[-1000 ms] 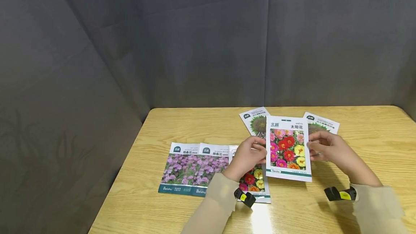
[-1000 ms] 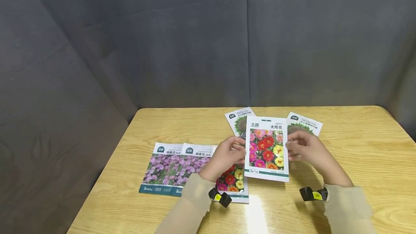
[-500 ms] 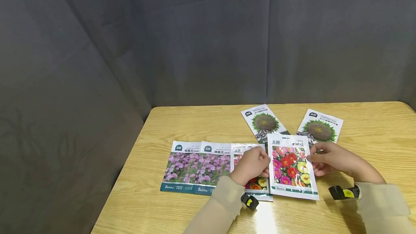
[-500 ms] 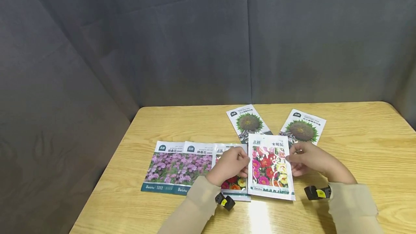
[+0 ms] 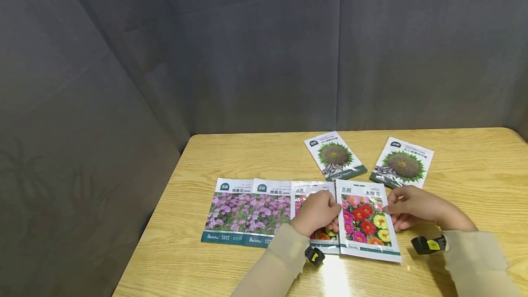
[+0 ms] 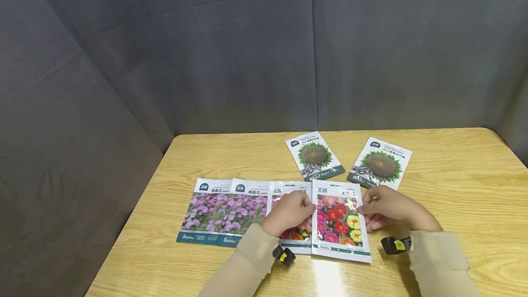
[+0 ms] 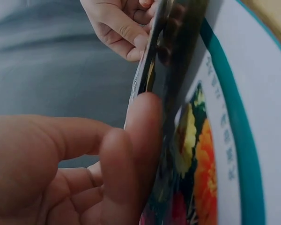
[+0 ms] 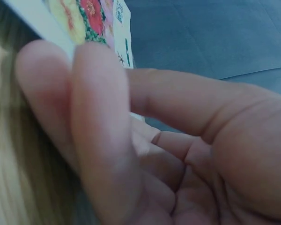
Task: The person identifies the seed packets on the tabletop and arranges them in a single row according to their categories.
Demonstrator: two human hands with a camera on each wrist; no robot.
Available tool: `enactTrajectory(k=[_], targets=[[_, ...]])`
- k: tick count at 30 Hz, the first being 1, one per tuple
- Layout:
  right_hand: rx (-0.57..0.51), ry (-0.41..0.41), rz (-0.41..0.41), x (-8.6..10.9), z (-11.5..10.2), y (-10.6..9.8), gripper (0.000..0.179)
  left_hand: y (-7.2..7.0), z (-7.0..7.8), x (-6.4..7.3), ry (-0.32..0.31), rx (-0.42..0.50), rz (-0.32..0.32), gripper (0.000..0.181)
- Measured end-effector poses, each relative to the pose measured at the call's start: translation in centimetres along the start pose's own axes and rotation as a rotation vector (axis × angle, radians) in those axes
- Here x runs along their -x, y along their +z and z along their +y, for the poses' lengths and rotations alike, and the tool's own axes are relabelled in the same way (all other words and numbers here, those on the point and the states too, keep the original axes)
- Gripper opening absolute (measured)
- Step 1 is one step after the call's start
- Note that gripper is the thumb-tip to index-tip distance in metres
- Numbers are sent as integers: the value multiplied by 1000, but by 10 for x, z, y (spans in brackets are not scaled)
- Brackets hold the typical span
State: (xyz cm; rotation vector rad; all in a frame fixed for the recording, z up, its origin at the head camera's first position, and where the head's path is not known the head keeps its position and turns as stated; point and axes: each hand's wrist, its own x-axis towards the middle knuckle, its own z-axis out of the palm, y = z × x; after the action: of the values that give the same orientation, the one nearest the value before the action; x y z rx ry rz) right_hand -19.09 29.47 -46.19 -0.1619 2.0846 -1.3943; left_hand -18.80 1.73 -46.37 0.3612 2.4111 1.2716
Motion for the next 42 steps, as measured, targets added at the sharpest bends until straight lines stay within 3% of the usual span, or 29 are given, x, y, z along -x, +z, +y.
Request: enactTrajectory(k=[4, 15, 21, 28, 36, 42], targets=[[-12, 7, -1, 0, 2, 2, 16, 0, -1, 4, -14, -11, -4, 31], [-39, -6, -15, -2, 5, 1, 19, 7, -5, 1, 33, -236, 57, 40], [-5, 18, 18, -4, 4, 2, 24, 7, -6, 0, 71, -331, 58, 42], [-3, -3, 26, -4, 5, 1, 23, 7, -3, 1, 62, -415, 52, 42], [-13, -34, 0, -4, 8, -1, 24, 7, -1, 0, 107, -461, 71, 48], [-15, -30, -11, -6, 6, 0, 26, 6, -4, 1, 102, -468, 75, 47]])
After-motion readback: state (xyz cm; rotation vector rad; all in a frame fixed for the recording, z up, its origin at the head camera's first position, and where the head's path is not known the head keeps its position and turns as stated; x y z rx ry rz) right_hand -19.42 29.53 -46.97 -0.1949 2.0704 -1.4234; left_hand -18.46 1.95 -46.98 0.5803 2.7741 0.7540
